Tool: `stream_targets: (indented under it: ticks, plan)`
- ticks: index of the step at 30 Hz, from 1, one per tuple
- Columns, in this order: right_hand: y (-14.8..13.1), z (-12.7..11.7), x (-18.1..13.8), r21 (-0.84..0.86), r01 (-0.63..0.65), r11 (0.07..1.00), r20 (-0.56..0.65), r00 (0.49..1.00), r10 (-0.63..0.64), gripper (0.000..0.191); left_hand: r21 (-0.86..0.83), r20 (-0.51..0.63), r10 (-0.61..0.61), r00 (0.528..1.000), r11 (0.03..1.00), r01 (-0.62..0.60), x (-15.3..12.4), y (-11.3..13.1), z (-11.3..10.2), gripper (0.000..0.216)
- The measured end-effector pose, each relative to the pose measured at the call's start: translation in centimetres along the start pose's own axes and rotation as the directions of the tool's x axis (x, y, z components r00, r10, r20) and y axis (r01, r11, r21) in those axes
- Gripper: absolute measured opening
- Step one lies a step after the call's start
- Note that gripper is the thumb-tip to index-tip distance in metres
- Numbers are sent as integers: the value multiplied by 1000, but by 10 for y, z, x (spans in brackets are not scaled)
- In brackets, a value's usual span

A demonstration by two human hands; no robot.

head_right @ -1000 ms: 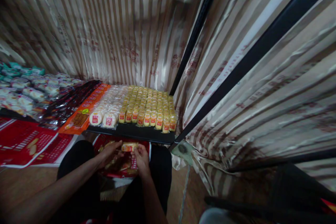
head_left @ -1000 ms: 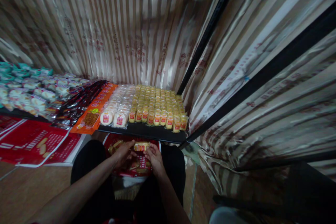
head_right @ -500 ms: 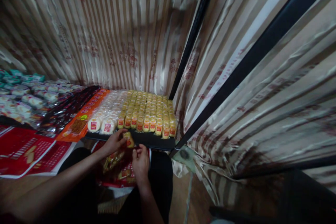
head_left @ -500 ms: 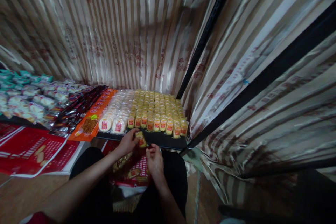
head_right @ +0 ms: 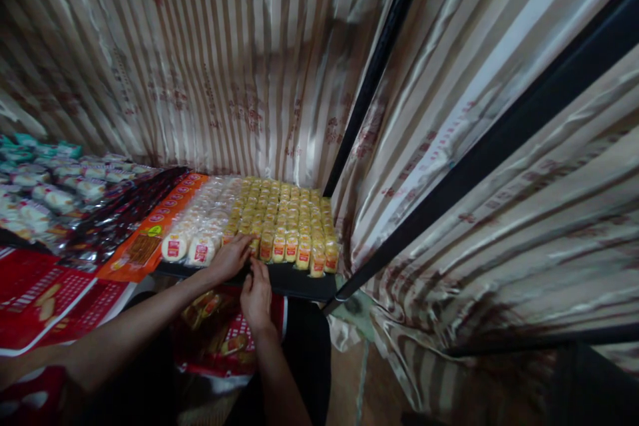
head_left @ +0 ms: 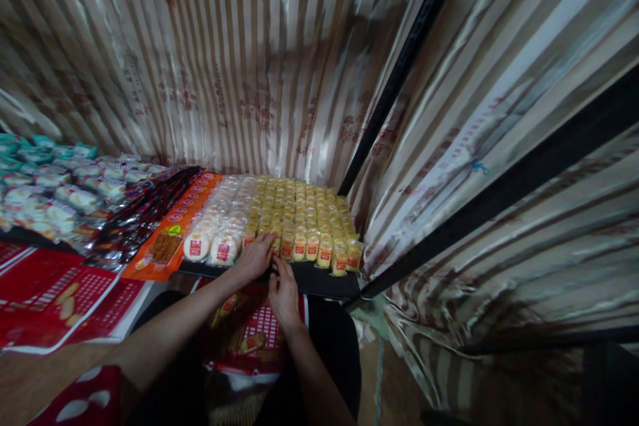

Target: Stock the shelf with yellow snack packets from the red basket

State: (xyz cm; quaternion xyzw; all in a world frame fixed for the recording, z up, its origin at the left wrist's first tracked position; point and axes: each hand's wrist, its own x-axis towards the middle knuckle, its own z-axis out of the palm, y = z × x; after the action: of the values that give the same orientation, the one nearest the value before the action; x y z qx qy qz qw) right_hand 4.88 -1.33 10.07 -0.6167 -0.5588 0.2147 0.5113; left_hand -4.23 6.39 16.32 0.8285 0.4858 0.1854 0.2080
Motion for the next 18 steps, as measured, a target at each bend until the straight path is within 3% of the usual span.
stream_targets:
  ticks: [7, 12, 18]
  plan:
    - [6, 7, 6, -183, 19, 983, -11, 1000, -22, 47, 74, -100, 66, 993, 996, -59, 3, -9, 10, 40]
    - [10, 8, 7, -202, 35, 979, -6, 999, -37, 50, 0, -204, 95, 974, 995, -97, -8, -15, 22, 42]
    - [9, 8, 7, -185, 11, 983, -22, 1000, -15, 50, -69, -124, 71, 990, 994, -80, -26, -22, 38, 44]
